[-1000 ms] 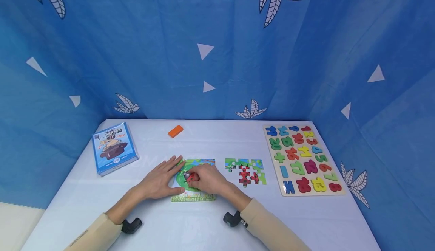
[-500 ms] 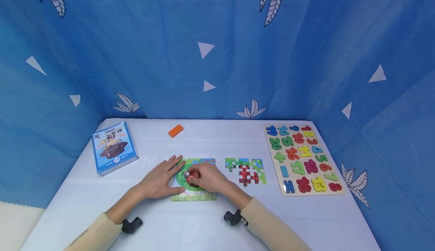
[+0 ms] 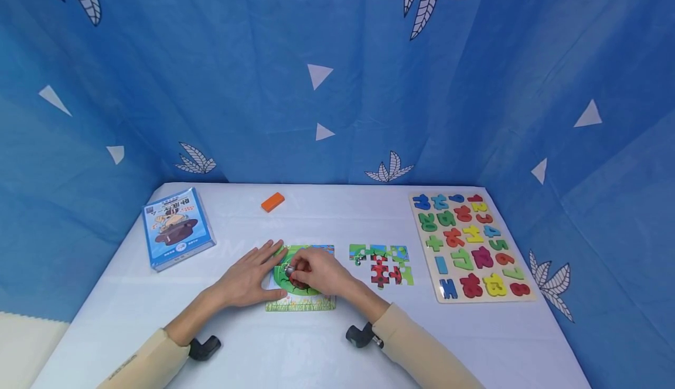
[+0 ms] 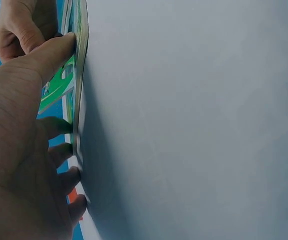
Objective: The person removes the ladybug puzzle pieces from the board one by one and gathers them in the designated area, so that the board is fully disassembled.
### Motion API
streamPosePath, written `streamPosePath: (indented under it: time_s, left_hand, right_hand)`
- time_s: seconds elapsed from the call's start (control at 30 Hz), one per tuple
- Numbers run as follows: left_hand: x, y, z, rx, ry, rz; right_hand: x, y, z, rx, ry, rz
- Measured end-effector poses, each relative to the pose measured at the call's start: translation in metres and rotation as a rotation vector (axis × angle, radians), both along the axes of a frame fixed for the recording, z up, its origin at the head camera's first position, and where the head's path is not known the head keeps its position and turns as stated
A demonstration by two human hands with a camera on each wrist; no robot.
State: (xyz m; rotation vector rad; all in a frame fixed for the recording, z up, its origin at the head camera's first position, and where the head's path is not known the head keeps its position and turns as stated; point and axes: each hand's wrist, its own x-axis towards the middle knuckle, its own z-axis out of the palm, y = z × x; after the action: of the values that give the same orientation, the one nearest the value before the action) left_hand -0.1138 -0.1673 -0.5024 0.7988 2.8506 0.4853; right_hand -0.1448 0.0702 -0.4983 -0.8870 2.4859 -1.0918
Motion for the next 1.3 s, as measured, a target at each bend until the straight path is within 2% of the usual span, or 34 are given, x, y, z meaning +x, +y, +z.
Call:
streamPosePath:
  time_s: [0.37, 0.6, 0.8, 1.07, 1.3]
  left_hand:
    - [0.000, -0.001, -0.002, 0.001, -0.004, 0.004]
    - [0.001, -0.001, -0.002, -0.003, -0.006, 0.014]
    - [0.001, -0.001, -0.002, 0.002, -0.003, 0.015]
    - [0.000, -0.001, -0.003, 0.005, -0.007, 0.014]
    - [0.000, -0.001, -0.003, -0.002, -0.003, 0.010]
  right_hand:
    - [0.002, -0.003, 0.001, -0.036, -0.047, -0.004]
    - [0.002, -0.002, 0.001, -0.036, -0.030, 0.000]
    - [0.002, 0.004, 0.009, -0.043, -0.019, -0.004]
    - [-0.002, 0.032, 0.019, -0.049, -0.044, -0.042]
    - [-0.006, 0.068, 0.025, -0.031, -0.083, -0.128]
